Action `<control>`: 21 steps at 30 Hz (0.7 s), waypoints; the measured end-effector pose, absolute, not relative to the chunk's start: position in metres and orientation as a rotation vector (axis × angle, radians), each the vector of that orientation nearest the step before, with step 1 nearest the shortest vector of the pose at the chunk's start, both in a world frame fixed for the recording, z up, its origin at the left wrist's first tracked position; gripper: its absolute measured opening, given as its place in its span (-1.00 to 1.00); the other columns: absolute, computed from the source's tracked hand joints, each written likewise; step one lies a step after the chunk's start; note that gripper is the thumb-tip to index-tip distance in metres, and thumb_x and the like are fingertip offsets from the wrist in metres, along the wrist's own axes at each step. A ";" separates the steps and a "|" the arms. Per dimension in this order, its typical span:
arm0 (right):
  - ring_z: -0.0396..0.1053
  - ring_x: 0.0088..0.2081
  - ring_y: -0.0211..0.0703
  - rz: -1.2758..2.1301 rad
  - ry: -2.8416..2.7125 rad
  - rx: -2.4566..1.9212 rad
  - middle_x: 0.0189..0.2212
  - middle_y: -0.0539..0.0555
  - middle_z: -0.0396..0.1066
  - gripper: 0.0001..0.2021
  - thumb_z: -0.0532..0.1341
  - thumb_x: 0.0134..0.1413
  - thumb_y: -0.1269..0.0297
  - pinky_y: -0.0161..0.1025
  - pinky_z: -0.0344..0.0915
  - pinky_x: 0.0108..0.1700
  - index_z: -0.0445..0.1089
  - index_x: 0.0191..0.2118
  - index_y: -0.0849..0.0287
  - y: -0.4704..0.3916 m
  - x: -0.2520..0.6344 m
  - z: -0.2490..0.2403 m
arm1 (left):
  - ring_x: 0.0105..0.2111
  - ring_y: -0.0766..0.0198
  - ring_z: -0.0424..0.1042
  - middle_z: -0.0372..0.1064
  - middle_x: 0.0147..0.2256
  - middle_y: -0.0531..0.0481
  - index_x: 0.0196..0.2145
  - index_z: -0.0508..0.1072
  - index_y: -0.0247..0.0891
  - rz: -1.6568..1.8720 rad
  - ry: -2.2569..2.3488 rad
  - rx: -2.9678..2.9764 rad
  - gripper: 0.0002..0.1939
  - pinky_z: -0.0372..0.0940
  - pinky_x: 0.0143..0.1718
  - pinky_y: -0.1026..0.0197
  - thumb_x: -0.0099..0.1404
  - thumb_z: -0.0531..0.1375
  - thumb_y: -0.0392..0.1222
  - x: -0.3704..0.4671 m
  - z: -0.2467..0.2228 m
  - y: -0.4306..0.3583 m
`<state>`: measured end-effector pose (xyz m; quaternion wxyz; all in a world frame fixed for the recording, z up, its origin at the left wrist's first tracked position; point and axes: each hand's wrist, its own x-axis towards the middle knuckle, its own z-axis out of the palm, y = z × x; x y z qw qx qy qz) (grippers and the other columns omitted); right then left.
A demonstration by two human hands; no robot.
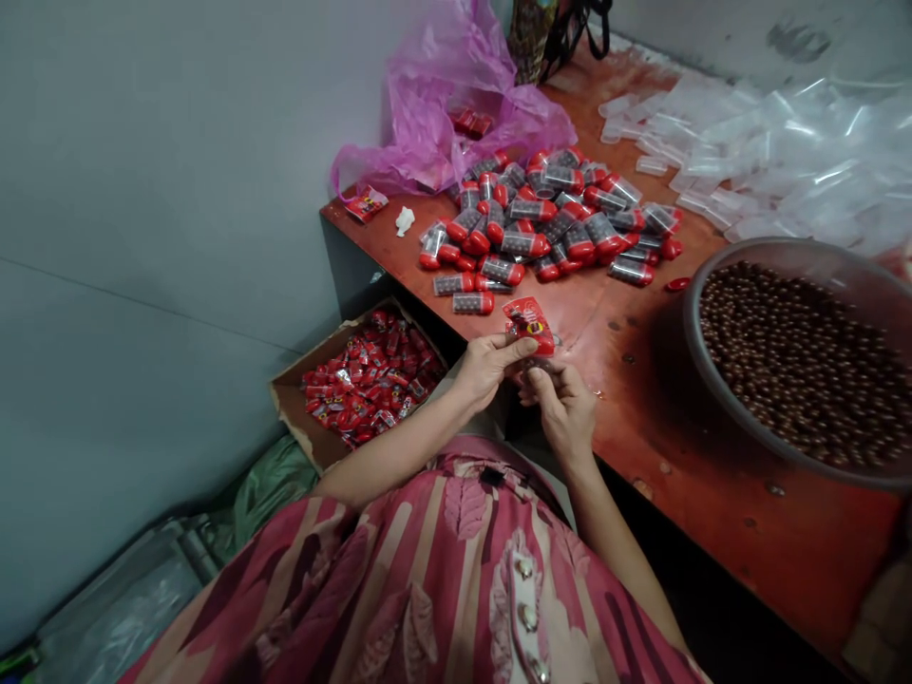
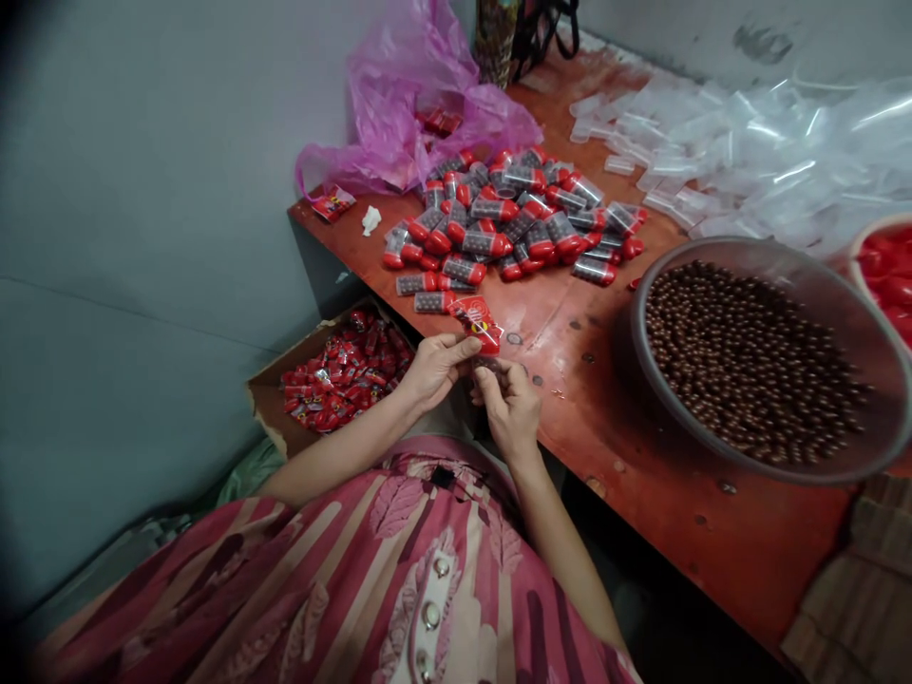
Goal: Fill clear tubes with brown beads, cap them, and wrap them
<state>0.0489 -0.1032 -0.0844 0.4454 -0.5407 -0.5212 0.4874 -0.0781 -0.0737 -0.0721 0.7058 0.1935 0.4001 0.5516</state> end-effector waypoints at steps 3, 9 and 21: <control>0.39 -0.58 -0.31 1.149 -1.346 -1.361 -0.53 -0.05 0.42 -0.77 0.23 0.07 0.11 -0.32 0.40 -0.50 0.35 -0.24 0.17 -0.103 0.050 -0.084 | -0.57 0.42 0.34 0.44 -0.52 0.00 -0.46 0.53 -0.38 1.194 0.901 0.467 -0.70 0.23 -0.53 0.35 -0.08 0.40 -0.08 -0.080 -0.073 -0.074; 0.35 -0.64 -0.32 1.555 -1.136 -1.197 -0.52 -0.02 0.46 -0.71 0.22 0.05 0.03 -0.37 0.32 -0.64 0.33 -0.35 0.18 -0.099 0.052 -0.085 | -0.62 0.35 0.34 0.40 -0.59 -0.02 -0.51 0.53 -0.40 1.019 0.846 0.593 -0.69 0.23 -0.58 0.27 -0.06 0.38 -0.04 -0.096 -0.070 -0.071; 0.36 -0.66 -0.32 1.447 -1.079 -1.274 -0.61 -0.08 0.38 -0.74 0.26 0.01 0.07 -0.38 0.33 -0.63 0.33 -0.37 0.19 -0.101 0.039 -0.080 | -0.72 0.40 0.24 0.28 -0.69 0.06 -0.58 0.45 -0.36 1.123 0.942 0.563 -0.65 0.13 -0.69 0.31 -0.02 0.35 0.01 -0.082 -0.076 -0.082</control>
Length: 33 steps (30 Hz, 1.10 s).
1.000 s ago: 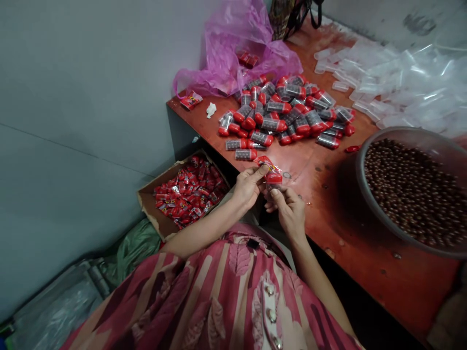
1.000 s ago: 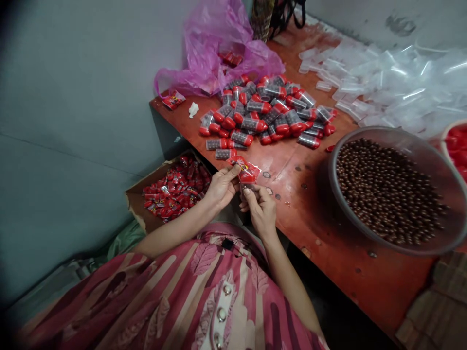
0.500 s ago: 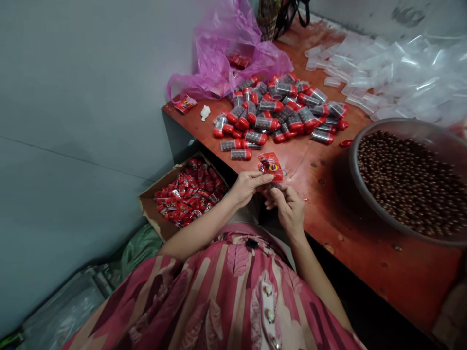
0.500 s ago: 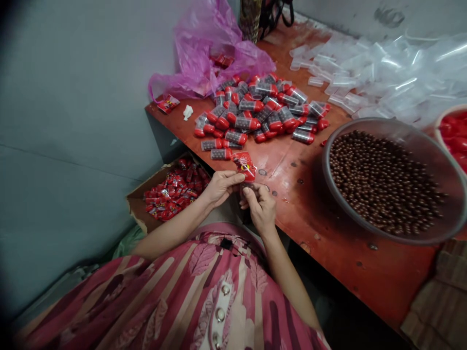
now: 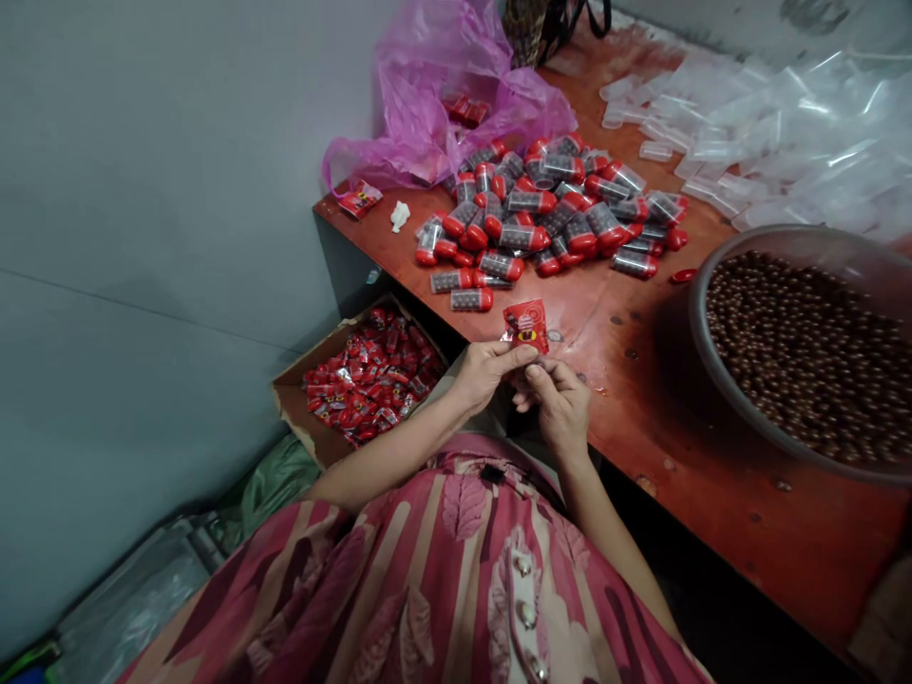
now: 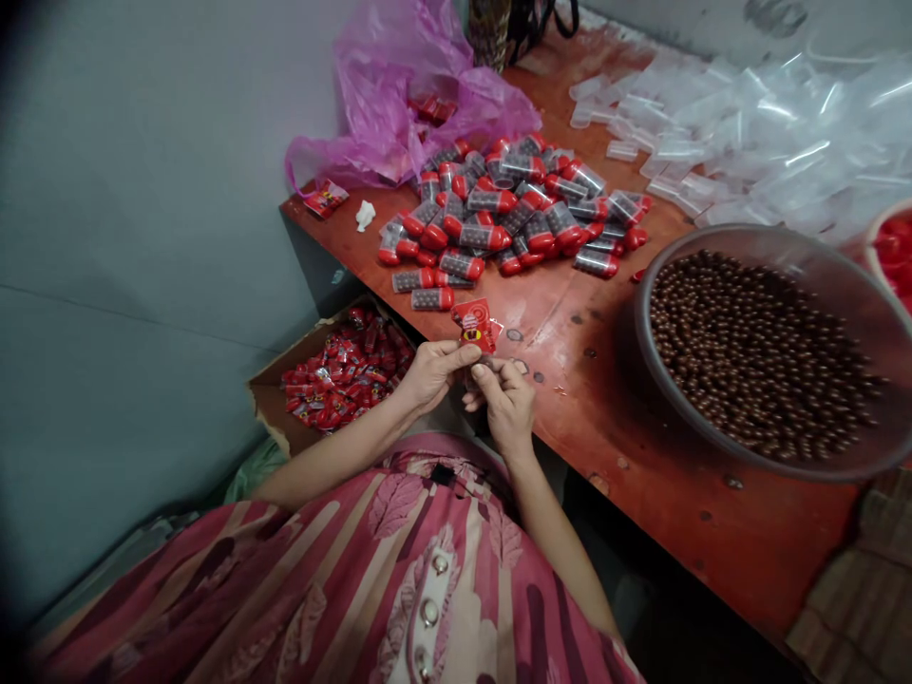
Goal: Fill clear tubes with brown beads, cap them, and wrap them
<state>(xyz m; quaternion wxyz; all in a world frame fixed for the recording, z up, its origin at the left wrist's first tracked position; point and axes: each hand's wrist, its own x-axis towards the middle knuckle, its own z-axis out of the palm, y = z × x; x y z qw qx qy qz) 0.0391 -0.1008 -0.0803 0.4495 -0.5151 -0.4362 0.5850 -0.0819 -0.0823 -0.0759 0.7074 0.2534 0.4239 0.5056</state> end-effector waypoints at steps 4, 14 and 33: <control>0.37 -0.64 -0.35 1.585 -0.940 -1.202 -0.53 -0.06 0.42 -0.73 0.28 -0.03 0.08 -0.41 0.32 -0.63 0.33 -0.35 0.19 -0.098 0.039 -0.089 | -0.69 0.43 0.24 0.28 -0.69 0.05 -0.61 0.44 -0.37 1.136 0.999 0.605 -0.65 0.13 -0.64 0.32 0.00 0.34 0.01 -0.084 -0.076 -0.083; 0.32 -0.70 -0.37 1.389 -1.055 -1.253 -0.62 -0.10 0.41 -0.75 0.30 -0.03 0.15 -0.44 0.28 -0.67 0.32 -0.31 0.19 -0.105 0.035 -0.084 | -0.69 0.40 0.29 0.34 -0.64 0.04 -0.56 0.43 -0.38 1.136 0.905 0.503 -0.67 0.18 -0.63 0.32 -0.03 0.36 -0.03 -0.086 -0.076 -0.081; 0.46 -0.58 -0.27 1.593 -0.914 -1.137 -0.57 -0.10 0.46 -0.70 0.31 -0.04 0.13 -0.36 0.42 -0.54 0.27 -0.25 0.15 -0.106 0.030 -0.099 | -0.70 0.48 0.20 0.27 -0.65 0.09 -0.62 0.37 -0.37 1.254 1.113 0.406 -0.62 0.12 -0.69 0.37 -0.11 0.40 -0.01 -0.085 -0.087 -0.097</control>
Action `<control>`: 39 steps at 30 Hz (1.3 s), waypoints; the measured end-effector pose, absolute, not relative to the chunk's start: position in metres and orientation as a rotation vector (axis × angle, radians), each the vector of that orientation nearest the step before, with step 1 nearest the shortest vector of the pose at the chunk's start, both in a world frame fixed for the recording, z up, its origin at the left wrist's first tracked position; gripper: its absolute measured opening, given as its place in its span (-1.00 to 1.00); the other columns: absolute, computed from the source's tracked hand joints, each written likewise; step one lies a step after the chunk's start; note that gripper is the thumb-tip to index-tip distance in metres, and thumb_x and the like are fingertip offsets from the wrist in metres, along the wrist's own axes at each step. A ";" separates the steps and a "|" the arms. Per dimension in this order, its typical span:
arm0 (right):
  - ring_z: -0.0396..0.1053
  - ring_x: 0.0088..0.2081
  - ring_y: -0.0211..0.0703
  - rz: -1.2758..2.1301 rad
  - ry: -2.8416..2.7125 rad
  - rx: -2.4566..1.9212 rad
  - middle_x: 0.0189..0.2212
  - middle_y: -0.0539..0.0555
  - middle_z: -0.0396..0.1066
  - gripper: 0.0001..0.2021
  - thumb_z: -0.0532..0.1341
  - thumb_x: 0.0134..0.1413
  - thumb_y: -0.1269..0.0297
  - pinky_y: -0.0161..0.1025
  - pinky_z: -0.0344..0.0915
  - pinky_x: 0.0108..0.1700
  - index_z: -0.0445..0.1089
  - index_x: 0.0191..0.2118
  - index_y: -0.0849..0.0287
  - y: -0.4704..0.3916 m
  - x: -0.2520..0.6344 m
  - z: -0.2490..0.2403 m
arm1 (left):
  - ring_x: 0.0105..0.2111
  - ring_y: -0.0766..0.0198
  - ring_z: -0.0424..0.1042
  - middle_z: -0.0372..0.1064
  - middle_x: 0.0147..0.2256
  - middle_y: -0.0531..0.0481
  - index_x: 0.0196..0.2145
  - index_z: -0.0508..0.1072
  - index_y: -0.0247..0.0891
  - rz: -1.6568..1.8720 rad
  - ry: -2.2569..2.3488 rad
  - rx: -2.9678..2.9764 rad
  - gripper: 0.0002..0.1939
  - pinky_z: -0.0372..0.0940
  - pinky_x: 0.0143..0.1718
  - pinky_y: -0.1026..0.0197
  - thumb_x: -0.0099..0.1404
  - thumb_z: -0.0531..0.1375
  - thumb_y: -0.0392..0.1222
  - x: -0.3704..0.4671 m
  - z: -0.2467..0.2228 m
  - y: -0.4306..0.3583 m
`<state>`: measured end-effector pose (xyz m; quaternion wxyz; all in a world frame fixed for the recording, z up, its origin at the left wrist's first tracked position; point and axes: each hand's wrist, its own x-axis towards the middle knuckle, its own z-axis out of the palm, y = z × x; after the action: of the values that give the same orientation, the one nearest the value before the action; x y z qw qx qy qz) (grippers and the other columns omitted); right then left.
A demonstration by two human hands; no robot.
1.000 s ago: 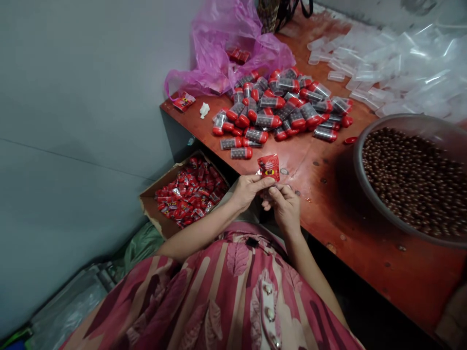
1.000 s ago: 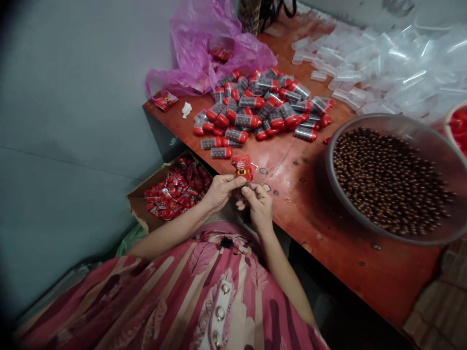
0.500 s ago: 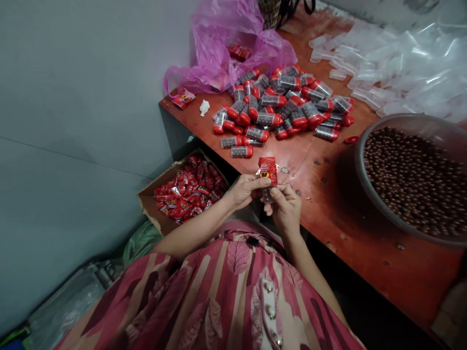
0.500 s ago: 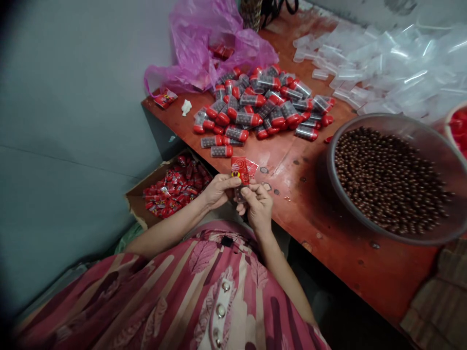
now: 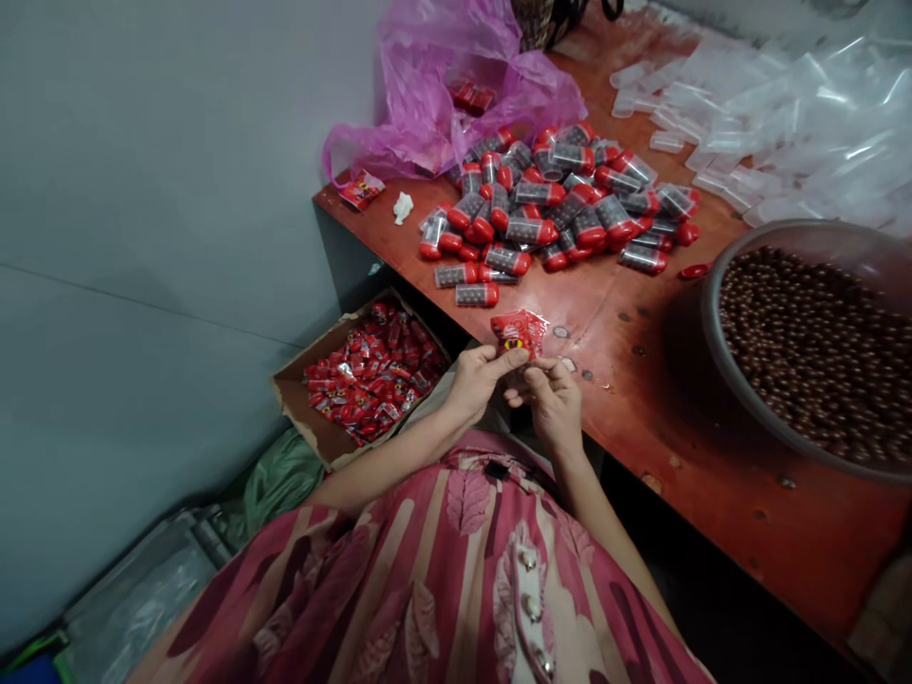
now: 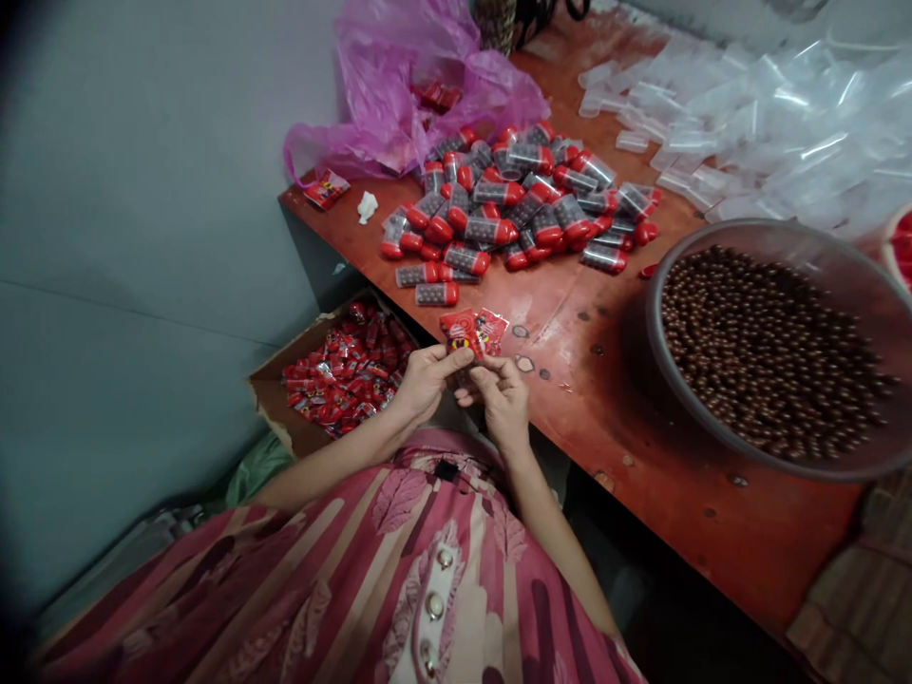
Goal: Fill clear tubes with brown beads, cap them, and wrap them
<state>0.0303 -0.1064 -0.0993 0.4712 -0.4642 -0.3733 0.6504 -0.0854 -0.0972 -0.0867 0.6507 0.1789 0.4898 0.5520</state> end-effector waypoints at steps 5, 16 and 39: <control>0.51 -0.48 -0.22 1.610 -0.932 -1.135 -0.48 -0.05 0.51 -0.69 0.35 -0.08 0.16 -0.25 0.51 -0.36 0.31 -0.23 0.16 -0.112 0.030 -0.100 | -0.62 0.46 0.29 0.34 -0.61 0.07 -0.58 0.43 -0.39 1.285 1.023 0.265 -0.64 0.21 -0.58 0.38 -0.17 0.43 -0.07 -0.088 -0.085 -0.101; 0.47 -0.53 -0.27 1.544 -0.982 -1.138 -0.45 -0.02 0.52 -0.75 0.33 -0.06 0.25 -0.33 0.44 -0.50 0.29 -0.27 0.16 -0.103 0.032 -0.088 | -0.21 0.14 0.50 0.50 -0.16 -0.20 -0.18 0.49 -0.31 1.517 1.043 0.053 -0.41 0.39 -0.18 0.14 0.10 0.17 0.28 -0.121 -0.090 -0.141; 0.43 -0.26 -0.21 1.200 -1.202 -1.331 -0.24 0.04 0.44 -0.58 0.37 -0.14 0.18 -0.24 0.41 -0.23 0.32 -0.12 0.12 -0.058 0.050 -0.091 | 0.18 0.07 0.17 0.41 0.01 -0.07 -0.21 0.53 -0.11 1.179 1.459 1.707 -0.80 -0.10 0.24 -0.10 0.24 0.15 -0.20 -0.086 -0.109 -0.065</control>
<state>0.0505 -0.0584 -0.0906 0.4723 -0.5436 -0.4911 0.4902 -0.0857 -0.0654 -0.1087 0.2979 0.6425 0.5490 0.4439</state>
